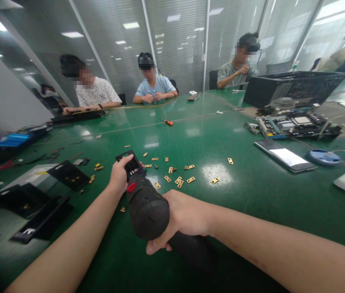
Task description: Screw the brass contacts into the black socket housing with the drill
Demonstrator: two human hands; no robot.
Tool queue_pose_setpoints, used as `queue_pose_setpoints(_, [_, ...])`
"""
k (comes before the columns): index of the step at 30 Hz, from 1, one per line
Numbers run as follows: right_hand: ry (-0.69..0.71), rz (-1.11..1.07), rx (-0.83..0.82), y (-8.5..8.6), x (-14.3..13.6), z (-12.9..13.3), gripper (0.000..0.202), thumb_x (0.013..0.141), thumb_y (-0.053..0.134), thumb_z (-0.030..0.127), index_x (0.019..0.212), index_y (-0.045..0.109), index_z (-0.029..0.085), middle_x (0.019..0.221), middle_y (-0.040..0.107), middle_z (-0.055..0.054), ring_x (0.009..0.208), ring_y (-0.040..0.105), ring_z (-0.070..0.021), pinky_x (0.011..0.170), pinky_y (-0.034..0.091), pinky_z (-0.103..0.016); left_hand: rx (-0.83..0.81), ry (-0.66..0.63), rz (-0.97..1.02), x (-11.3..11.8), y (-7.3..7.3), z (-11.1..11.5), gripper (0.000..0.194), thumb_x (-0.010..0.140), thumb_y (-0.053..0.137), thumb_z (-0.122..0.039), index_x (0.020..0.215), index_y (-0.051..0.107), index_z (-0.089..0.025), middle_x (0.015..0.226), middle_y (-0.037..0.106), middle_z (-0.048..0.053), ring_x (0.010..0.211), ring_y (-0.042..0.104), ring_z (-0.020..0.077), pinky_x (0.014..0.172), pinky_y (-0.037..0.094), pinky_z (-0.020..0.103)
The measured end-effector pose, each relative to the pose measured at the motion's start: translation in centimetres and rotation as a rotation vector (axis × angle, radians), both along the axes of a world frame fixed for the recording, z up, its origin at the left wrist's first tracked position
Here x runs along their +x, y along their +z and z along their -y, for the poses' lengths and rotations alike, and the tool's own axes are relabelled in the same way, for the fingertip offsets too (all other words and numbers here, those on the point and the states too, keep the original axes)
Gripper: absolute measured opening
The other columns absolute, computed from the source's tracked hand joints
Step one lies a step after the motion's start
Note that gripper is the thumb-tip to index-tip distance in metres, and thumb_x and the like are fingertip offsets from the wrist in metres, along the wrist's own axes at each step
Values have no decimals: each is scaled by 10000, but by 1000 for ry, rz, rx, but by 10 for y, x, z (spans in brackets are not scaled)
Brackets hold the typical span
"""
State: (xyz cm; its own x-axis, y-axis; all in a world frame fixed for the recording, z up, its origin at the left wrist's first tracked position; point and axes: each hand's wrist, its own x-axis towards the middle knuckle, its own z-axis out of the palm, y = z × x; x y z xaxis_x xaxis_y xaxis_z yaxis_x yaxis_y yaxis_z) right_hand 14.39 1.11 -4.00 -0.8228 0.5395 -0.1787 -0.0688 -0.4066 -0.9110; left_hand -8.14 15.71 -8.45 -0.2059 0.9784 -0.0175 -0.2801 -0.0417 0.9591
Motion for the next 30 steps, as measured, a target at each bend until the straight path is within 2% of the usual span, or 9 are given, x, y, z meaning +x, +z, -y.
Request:
queue_pose_setpoints(4, [-9, 21, 35, 0, -1, -1, 263, 557, 897, 176, 665, 670, 99, 680, 695, -15, 525, 589, -89, 529, 473, -209, 6, -5, -9, -1, -1, -2, 312, 641, 795, -368, 790, 604, -172, 627, 660, 12, 593, 689, 247, 618, 574, 398])
queue_pose_setpoints(11, [24, 73, 28, -3, 8, -7, 458, 582, 913, 238, 941, 654, 120, 669, 674, 6, 583, 620, -126, 591, 496, -254, 4, -5, -40, -1, -1, -2, 309, 650, 772, -386, 803, 616, -168, 641, 673, 38, 612, 695, 274, 597, 573, 413])
queue_pose_setpoints(17, [-140, 234, 438, 21, 14, -5, 538, 596, 894, 228, 1065, 642, 144, 901, 676, -16, 750, 612, -149, 676, 492, -283, -9, 1, -24, 0, 2, -1, 318, 635, 779, -369, 822, 616, -170, 622, 653, 17, 579, 683, 255, 596, 576, 409])
queue_pose_setpoints(19, [-265, 289, 567, 29, 12, 1, 567, 636, 858, 233, 1141, 617, 144, 963, 678, -39, 774, 609, -164, 716, 503, -310, -12, -3, -11, 0, 2, -1, 327, 631, 782, -371, 829, 617, -169, 620, 650, 14, 567, 679, 248, 586, 579, 406])
queue_pose_setpoints(21, [-429, 367, 640, 33, 9, 7, 672, 654, 784, 158, 1283, 549, 153, 1018, 682, -57, 833, 624, -194, 795, 512, -348, -20, -2, 0, 0, 1, -2, 335, 625, 788, -377, 827, 616, -171, 619, 649, 14, 565, 678, 246, 588, 586, 410])
queue_pose_setpoints(23, [-511, 373, 634, 32, 6, 11, 662, 658, 717, 121, 1292, 536, 171, 1007, 692, -59, 853, 643, -213, 797, 522, -356, -27, 3, 2, 0, 1, -2, 340, 621, 792, -381, 823, 616, -173, 623, 652, 17, 576, 680, 250, 601, 589, 419])
queue_pose_setpoints(26, [-511, 301, 598, 24, 3, 12, 578, 677, 714, 148, 1237, 572, 178, 1001, 707, -72, 878, 671, -233, 812, 538, -376, -26, 10, 2, 0, 1, -1, 337, 622, 794, -379, 824, 617, -175, 626, 645, 11, 586, 680, 252, 623, 586, 431])
queue_pose_setpoints(28, [-487, 226, 541, 18, 4, 10, 758, 689, 779, 213, 1381, 471, 182, 1063, 706, -92, 949, 680, -252, 881, 537, -415, -25, 16, 2, 0, 1, -1, 334, 623, 793, -375, 825, 619, -174, 629, 643, 9, 576, 671, 243, 624, 583, 432])
queue_pose_setpoints(30, [-447, 169, 445, 13, 5, 8, 1081, 672, 853, 277, 1541, 212, 209, 1134, 691, -109, 1013, 677, -263, 943, 524, -460, -31, 14, 5, 0, 1, -1, 329, 625, 791, -375, 819, 620, -171, 630, 647, 14, 567, 664, 238, 617, 583, 429])
